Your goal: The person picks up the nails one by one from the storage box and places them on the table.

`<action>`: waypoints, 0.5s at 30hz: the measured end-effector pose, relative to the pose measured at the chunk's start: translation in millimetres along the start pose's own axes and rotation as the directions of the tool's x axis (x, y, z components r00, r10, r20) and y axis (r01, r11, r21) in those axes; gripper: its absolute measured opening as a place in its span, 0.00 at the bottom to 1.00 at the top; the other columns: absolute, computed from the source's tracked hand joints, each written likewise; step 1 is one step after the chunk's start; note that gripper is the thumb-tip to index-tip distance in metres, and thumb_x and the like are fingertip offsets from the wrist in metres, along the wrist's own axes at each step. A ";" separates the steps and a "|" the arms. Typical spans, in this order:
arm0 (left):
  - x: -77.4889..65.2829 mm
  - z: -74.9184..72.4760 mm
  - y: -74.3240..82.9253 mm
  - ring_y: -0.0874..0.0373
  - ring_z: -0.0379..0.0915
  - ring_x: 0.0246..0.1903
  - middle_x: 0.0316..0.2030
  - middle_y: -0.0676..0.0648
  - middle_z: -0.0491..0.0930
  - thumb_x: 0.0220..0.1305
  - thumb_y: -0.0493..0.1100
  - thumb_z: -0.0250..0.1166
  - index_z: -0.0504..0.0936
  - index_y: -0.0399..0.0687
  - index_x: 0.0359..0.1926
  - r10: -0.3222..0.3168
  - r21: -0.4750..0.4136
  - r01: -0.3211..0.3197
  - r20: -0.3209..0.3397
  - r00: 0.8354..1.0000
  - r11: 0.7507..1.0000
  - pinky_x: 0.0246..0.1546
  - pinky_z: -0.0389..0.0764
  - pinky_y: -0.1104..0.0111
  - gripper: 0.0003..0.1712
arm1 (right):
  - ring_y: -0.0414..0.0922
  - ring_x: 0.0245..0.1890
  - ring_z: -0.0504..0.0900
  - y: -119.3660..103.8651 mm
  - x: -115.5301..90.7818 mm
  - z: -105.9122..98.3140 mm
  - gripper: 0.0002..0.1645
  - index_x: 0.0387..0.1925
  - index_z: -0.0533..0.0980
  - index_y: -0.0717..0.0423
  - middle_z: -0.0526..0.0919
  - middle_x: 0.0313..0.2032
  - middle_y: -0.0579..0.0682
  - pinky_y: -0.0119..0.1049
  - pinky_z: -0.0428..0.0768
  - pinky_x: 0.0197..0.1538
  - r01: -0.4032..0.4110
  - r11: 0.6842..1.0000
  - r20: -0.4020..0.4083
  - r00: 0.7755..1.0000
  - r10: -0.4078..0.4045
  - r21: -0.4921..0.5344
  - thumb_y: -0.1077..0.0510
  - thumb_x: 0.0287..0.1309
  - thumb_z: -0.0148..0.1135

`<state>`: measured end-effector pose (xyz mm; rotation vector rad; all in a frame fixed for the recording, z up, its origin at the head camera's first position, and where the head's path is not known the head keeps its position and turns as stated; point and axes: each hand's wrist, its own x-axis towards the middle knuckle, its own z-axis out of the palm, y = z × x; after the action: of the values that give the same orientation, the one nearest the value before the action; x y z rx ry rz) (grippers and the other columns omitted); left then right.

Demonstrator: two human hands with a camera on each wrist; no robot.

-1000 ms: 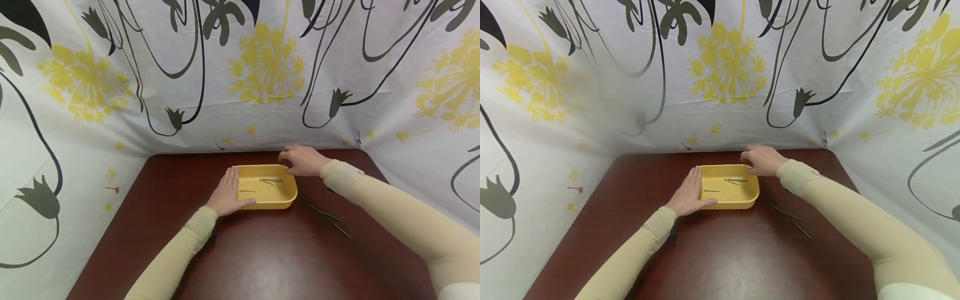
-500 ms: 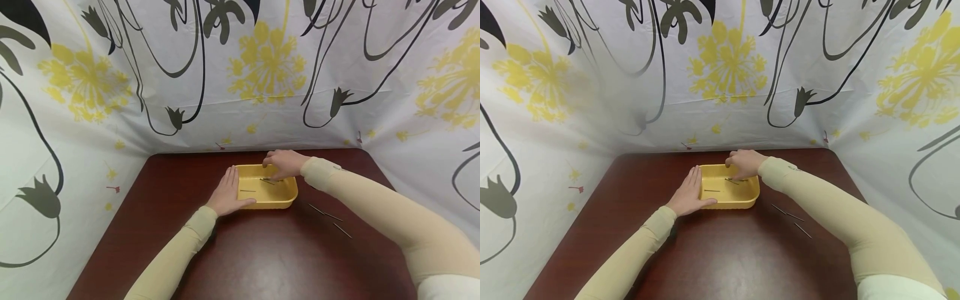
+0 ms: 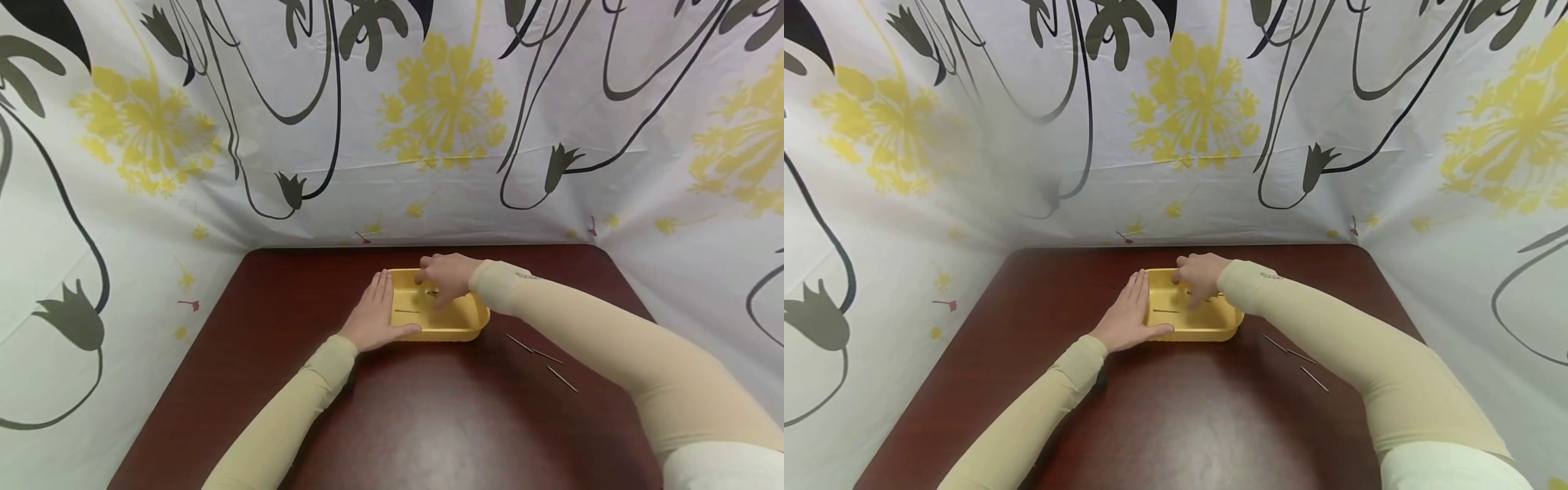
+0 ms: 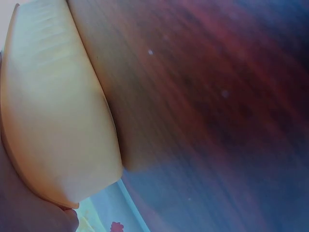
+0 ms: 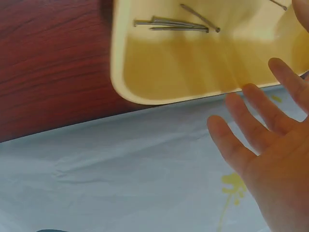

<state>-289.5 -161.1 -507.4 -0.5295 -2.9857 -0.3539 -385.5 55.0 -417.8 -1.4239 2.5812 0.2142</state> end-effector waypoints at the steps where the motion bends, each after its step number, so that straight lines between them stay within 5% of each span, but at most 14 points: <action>1: -0.1 0.1 -0.3 0.49 0.25 0.78 0.79 0.39 0.28 0.50 0.91 0.40 0.33 0.36 0.79 -0.001 0.000 0.001 0.000 1.000 1.000 0.74 0.36 0.61 0.77 | 0.48 0.49 0.74 -2.1 1.8 0.5 0.41 0.63 0.77 0.48 0.73 0.54 0.49 0.47 0.79 0.48 0.006 1.000 -0.004 1.000 -0.006 -0.001 0.38 0.50 0.76; 15: -0.7 -1.9 -1.0 0.50 0.20 0.77 0.78 0.44 0.21 0.56 0.86 0.49 0.29 0.39 0.78 0.003 -0.034 -0.002 0.028 1.000 0.999 0.74 0.34 0.60 0.73 | 0.50 0.53 0.74 -27.9 26.4 14.8 0.45 0.60 0.78 0.46 0.73 0.57 0.49 0.49 0.79 0.50 0.027 0.999 0.036 0.999 -0.027 -0.020 0.29 0.44 0.74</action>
<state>-289.1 -162.8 -505.8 -0.5461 -3.0103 -0.4014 -374.3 21.7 -439.2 -1.4475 2.5368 0.2606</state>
